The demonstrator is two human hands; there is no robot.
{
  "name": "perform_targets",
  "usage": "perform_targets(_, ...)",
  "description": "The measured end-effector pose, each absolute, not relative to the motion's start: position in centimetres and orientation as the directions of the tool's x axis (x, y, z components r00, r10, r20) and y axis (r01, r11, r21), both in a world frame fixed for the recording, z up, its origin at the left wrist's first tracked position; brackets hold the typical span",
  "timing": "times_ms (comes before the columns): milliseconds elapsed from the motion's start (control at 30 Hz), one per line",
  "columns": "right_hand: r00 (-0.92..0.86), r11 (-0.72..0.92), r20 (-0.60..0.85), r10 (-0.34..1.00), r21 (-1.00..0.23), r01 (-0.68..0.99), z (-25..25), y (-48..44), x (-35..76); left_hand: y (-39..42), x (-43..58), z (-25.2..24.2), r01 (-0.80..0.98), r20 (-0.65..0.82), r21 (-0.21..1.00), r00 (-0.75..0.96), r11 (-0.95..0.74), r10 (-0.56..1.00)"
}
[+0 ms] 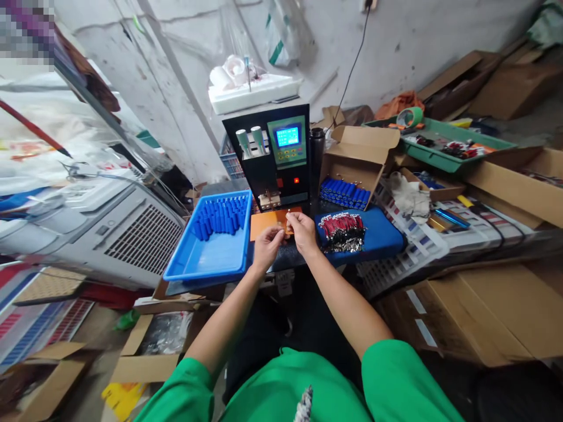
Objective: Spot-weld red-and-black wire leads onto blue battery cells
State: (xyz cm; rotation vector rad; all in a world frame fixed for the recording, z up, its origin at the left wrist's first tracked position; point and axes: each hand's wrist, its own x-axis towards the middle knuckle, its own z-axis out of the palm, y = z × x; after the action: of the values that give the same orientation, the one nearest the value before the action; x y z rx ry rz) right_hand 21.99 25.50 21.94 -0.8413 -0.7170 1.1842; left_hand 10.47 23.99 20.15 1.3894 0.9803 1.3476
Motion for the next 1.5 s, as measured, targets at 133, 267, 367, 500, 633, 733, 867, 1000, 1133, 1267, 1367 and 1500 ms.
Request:
perform_targets(133, 0.096, 0.113, 0.082, 0.992, -0.916, -0.384, 21.7, 25.2, 22.0, 23.8, 9.4, 20.1, -0.115, 0.182, 0.978, 0.090, -0.171, 0.979)
perform_targets(267, -0.093, 0.151, 0.174, 0.980, -0.966, -0.210, 21.9, 24.8, 22.3, 24.0, 8.1, 20.5, -0.075, 0.183, 0.982, 0.148, -0.174, 0.972)
perform_targets(367, -0.156, 0.172, 0.194, 0.969, -0.975, -0.141, 21.9, 24.5, 22.4, 23.8, 7.3, 20.7, -0.007, 0.173, 0.984, 0.221, -0.176, 0.960)
perform_targets(500, -0.196, 0.186, 0.196, 0.961, -0.980, -0.069, 21.7, 24.6, 22.5, 23.1, 6.6, 20.7, 0.065, 0.126, 0.987, 0.259, -0.147, 0.958)
perform_targets(633, -0.172, 0.215, 0.217, 0.961, -0.976, -0.026, 21.1, 25.4, 22.2, 23.5, 5.2, 20.8, 0.197, 0.182, 0.954, 0.223, -0.227, 0.958)
perform_targets(733, -0.054, 0.229, 0.231, 0.971, -0.973, -0.040, 20.4, 26.3, 22.0, 25.1, 2.5, 21.4, 0.433, 0.294, 0.856, 0.044, -0.284, 0.955)
perform_targets(867, 0.071, 0.190, 0.184, 0.980, -0.978, -0.090, 19.3, 27.5, 21.9, 28.4, -2.3, 21.9, 0.752, 0.302, 0.656, -0.181, -0.066, 0.936)
perform_targets(1000, 0.071, 0.165, 0.158, 0.985, -0.980, -0.114, 18.7, 28.0, 21.9, 30.8, -4.2, 21.2, 0.842, 0.155, 0.538, -0.053, -0.039, 0.986)
perform_targets(1133, 0.074, 0.165, 0.157, 0.985, -0.978, -0.124, 18.7, 28.2, 22.0, 31.7, -3.6, 20.1, 0.857, 0.141, 0.504, 0.047, -0.112, 0.989)
perform_targets(1267, 0.093, 0.160, 0.145, 0.985, -0.972, -0.174, 18.9, 28.3, 22.2, 31.5, -3.5, 19.8, 0.793, 0.179, 0.597, 0.014, -0.120, 0.984)
perform_targets(1367, 0.099, 0.137, 0.119, 0.988, -0.969, -0.207, 18.9, 28.3, 22.1, 31.3, -3.8, 19.6, 0.686, 0.167, 0.722, -0.052, -0.086, 0.985)
perform_targets(1500, 0.117, 0.114, 0.086, 0.989, -0.959, -0.258, 18.9, 28.4, 22.1, 31.4, -4.3, 19.3, 0.581, 0.077, 0.813, -0.052, -0.033, 0.996)
